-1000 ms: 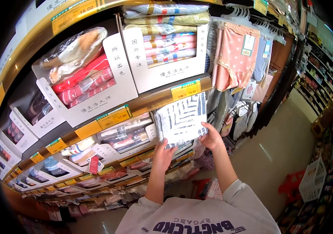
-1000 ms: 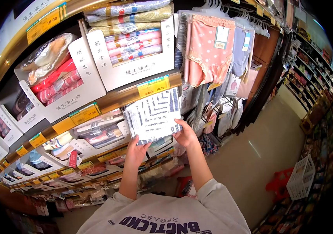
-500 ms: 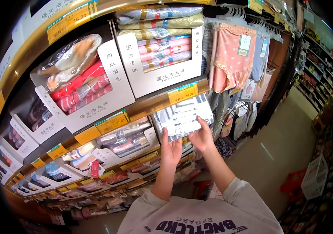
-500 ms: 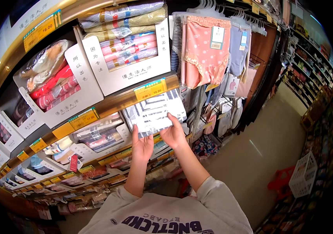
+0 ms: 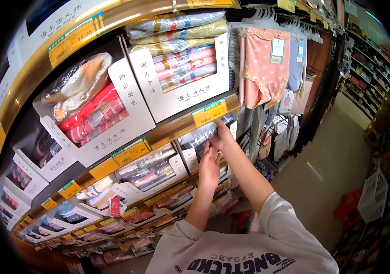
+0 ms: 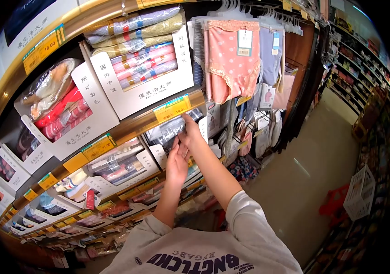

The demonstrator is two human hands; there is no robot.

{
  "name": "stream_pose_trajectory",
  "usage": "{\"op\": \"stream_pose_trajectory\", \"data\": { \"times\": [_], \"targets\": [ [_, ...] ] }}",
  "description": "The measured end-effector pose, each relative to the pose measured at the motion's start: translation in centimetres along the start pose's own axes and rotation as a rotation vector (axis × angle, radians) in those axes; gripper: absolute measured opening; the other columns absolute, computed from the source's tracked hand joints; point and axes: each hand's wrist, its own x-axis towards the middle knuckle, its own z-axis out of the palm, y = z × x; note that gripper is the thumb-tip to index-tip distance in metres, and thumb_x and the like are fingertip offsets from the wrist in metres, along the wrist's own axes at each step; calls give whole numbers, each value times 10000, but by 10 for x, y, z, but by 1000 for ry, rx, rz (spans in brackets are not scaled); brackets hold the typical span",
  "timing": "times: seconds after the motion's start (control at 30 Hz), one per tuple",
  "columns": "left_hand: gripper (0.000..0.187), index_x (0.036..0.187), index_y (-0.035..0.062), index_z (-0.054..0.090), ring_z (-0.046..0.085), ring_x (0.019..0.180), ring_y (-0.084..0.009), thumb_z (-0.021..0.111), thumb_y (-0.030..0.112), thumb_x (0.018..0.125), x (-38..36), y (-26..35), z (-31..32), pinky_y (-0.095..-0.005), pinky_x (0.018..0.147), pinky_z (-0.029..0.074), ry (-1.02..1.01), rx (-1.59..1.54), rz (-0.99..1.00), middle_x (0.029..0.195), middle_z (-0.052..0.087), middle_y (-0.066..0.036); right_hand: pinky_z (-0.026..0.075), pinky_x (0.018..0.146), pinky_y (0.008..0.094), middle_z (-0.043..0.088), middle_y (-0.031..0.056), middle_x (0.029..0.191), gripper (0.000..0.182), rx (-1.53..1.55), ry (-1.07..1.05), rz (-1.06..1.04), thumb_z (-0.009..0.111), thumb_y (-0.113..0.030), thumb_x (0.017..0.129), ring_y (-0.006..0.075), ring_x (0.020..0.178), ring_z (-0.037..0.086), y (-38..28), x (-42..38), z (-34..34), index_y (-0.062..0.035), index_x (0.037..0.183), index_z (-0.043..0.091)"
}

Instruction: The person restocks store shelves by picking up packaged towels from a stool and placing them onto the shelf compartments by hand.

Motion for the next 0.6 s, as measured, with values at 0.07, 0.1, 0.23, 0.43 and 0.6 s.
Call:
{"op": "stream_pose_trajectory", "data": {
  "times": [0.07,0.1,0.23,0.43,0.6],
  "targets": [
    [554,1312,83,204,328,1163,-188,408,264,830,-8,-4,-3,-339,977,200,-7,-16,-34,1276,355,-85,390,859,371,497,195,1065,361,-238,197,75,500,-188,820,294,956,498,1,-5,-4,52,1076,417],
    [548,1311,88,208,332,1162,-195,403,260,829,-10,-8,-8,-343,980,200,-36,-31,-43,1272,360,-87,384,853,382,488,197,1079,377,-220,129,32,524,-191,808,305,955,491,4,-8,-7,49,1077,415],
    [546,1302,67,227,278,1209,-229,404,264,825,-16,-20,-28,-361,1001,170,-52,-58,-86,1307,306,-113,371,849,373,494,166,1041,379,-203,118,34,563,-161,779,286,966,474,0,-28,-9,47,1058,413],
    [434,1214,100,367,407,1085,-185,424,274,821,-32,-41,-37,-333,958,257,15,-65,-266,1196,439,-58,359,870,311,485,117,1057,317,-453,33,54,550,-142,785,212,1037,442,-30,-99,-33,31,1035,462],
    [419,1177,109,421,455,1020,-164,461,304,809,-58,-96,-55,-326,903,306,-13,101,-531,1126,491,-47,419,770,304,559,85,997,372,-748,22,232,509,-208,815,196,881,543,-66,-187,-147,-6,1123,461]
  ]
}}
